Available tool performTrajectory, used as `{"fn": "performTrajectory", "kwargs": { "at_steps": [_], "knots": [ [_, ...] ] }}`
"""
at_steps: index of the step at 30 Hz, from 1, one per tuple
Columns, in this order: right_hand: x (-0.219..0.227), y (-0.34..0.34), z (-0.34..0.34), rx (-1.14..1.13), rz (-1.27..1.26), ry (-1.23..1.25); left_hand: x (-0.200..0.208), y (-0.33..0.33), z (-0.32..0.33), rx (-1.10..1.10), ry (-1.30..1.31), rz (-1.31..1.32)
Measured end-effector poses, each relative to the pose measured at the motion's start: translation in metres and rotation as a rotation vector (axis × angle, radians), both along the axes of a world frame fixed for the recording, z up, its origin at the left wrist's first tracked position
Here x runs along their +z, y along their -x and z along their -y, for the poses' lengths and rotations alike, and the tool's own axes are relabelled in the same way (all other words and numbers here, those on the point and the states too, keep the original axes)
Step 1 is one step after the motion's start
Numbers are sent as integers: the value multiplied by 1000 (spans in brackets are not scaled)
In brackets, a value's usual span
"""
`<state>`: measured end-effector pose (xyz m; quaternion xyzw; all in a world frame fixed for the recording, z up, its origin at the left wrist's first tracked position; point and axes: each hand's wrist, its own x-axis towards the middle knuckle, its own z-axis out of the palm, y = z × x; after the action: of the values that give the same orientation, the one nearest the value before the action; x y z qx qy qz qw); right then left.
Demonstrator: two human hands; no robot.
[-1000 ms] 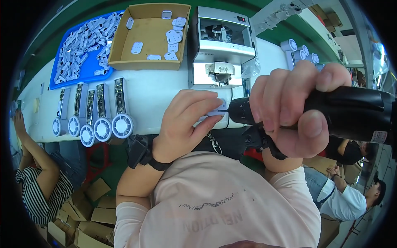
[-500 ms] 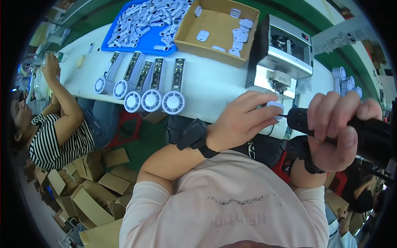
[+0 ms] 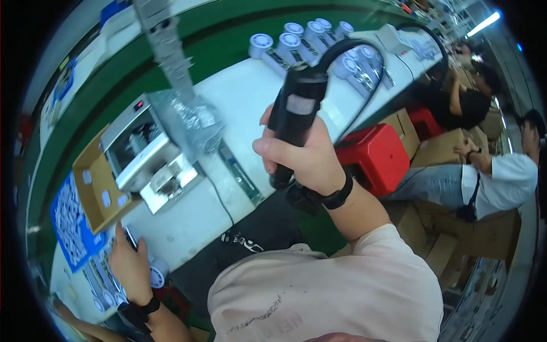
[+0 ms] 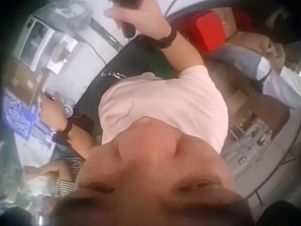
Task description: Assembling and labeling blue circular electronic components at a factory workstation using a handheld tool.
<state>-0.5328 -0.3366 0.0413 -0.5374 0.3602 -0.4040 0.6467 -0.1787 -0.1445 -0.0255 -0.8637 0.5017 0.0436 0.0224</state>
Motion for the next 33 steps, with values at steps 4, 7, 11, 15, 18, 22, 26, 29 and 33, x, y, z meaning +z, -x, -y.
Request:
{"fn": "performTrajectory", "kwargs": {
  "at_steps": [4,7,11,15,18,22,26,29,33],
  "knots": [
    [-37,77,24,-472,-350,178,-22,-21,-5,58,47,-32],
    [-60,167,83,-786,-764,231,-12,-22,2,114,63,-51],
    [-125,280,164,-761,-1368,417,-14,-42,-21,72,178,40],
    [-123,308,167,-684,-1075,142,-1,-21,-6,-68,388,38],
    [-155,418,182,-661,-1076,126,31,-31,2,-6,552,-148],
    [-143,318,164,-694,-993,481,46,-92,12,-223,396,34],
    [-84,262,131,-776,-1324,521,29,-96,79,-236,11,69],
    [-39,219,100,-733,-1218,468,-13,-116,101,-321,-85,96],
    [19,127,6,-394,-813,519,-18,-114,101,-265,-19,85]
  ]
}}
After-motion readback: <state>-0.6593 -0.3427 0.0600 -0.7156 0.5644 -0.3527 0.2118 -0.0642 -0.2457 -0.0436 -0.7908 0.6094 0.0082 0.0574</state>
